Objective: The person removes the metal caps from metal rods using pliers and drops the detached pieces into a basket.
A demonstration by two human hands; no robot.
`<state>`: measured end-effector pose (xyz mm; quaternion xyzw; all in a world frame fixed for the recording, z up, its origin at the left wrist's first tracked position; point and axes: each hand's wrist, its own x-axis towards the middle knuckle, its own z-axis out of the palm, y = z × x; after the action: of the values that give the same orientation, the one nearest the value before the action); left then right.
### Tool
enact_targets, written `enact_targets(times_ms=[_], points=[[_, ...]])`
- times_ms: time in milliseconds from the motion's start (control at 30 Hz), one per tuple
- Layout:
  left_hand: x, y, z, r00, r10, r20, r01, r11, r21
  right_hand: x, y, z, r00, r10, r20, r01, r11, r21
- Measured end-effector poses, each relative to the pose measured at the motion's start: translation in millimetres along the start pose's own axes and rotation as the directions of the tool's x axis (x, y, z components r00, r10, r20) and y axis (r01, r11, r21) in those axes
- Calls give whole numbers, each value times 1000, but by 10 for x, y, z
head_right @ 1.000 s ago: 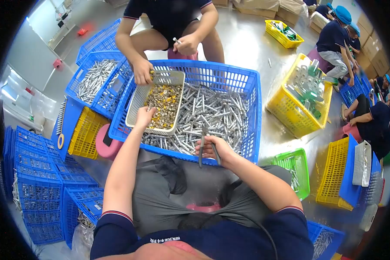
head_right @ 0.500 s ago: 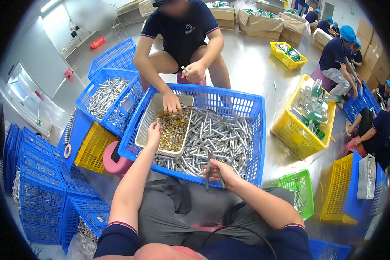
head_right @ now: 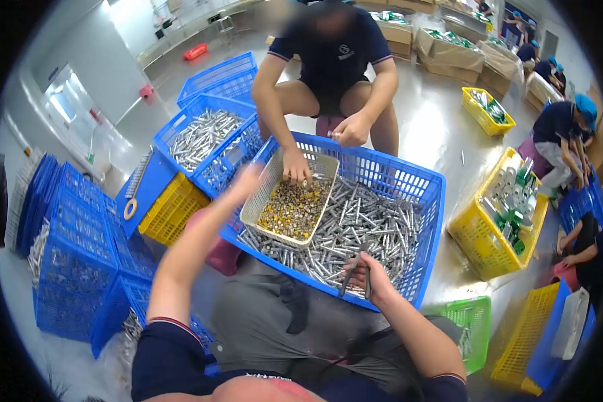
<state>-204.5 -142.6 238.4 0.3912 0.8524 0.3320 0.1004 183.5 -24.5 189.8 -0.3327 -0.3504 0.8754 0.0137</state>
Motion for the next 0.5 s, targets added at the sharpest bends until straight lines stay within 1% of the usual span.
enact_targets(times_ms=[33, 67, 100, 133, 167, 200, 233, 267, 300, 333, 367, 400, 433, 467, 500], points=[[-79, 168, 497, 908, 381, 176, -399, 913, 80, 8, -45, 17, 997, -49, -52, 52, 997, 49], [-329, 489, 827, 664, 728, 171, -742, 613, 273, -7, -102, 27, 996, -74, -42, 75, 996, 38], [-534, 810, 1089, 703, 583, 406, -643, 765, 15, 23, -152, 27, 995, -99, -20, 99, 995, 19], [-774, 1166, 1304, 817, 248, 521, -424, 871, 250, 102, -193, -21, 999, -46, 4, 46, 999, 3], [-770, 1045, 1701, 689, 319, 650, -523, 840, 141, 170, -191, -29, 999, -42, 2, 42, 999, 11], [-760, 965, 2049, 595, 212, 775, -533, 826, 183, 210, -171, -55, 996, -63, -62, 62, 998, -12], [-717, 867, 2334, 489, 103, 866, -555, 803, 218, 247, -180, -102, 988, -93, -127, 88, 995, -46], [-697, 671, 2601, 475, 120, 872, -564, 802, 197, 278, -160, -149, 977, -102, -189, 97, 995, -39], [-669, 439, 2865, 551, 138, 823, -602, 749, 278, 345, -92, -240, 979, -100, -180, 108, 993, 37], [-659, 198, 3100, 626, 160, 763, -622, 692, 365, 391, -31, -308, 982, -62, -177, 65, 998, 12], [-708, -50, 3295, 599, 118, 792, -607, 713, 352, 430, 36, -369, 984, -23, -177, 21, 1000, -11], [-854, -276, 3451, 641, 229, 732, -654, 663, 365, 474, 116, -402, 983, 24, -184, -27, 1000, -11], [-1060, -497, 3565, 717, 238, 656, -608, 674, 420, 455, 143, -340, 965, 58, -255, -69, 997, -33], [-1175, -241, 3294, 707, 144, 693, -555, 719, 418, 436, 165, -301, 968, 72, -241, -83, 996, -39], [-1141, -248, 3325, 709, 139, 692, -550, 723, 419, 440, 181, -266, 972, 85, -218, -97, 994, -44]])
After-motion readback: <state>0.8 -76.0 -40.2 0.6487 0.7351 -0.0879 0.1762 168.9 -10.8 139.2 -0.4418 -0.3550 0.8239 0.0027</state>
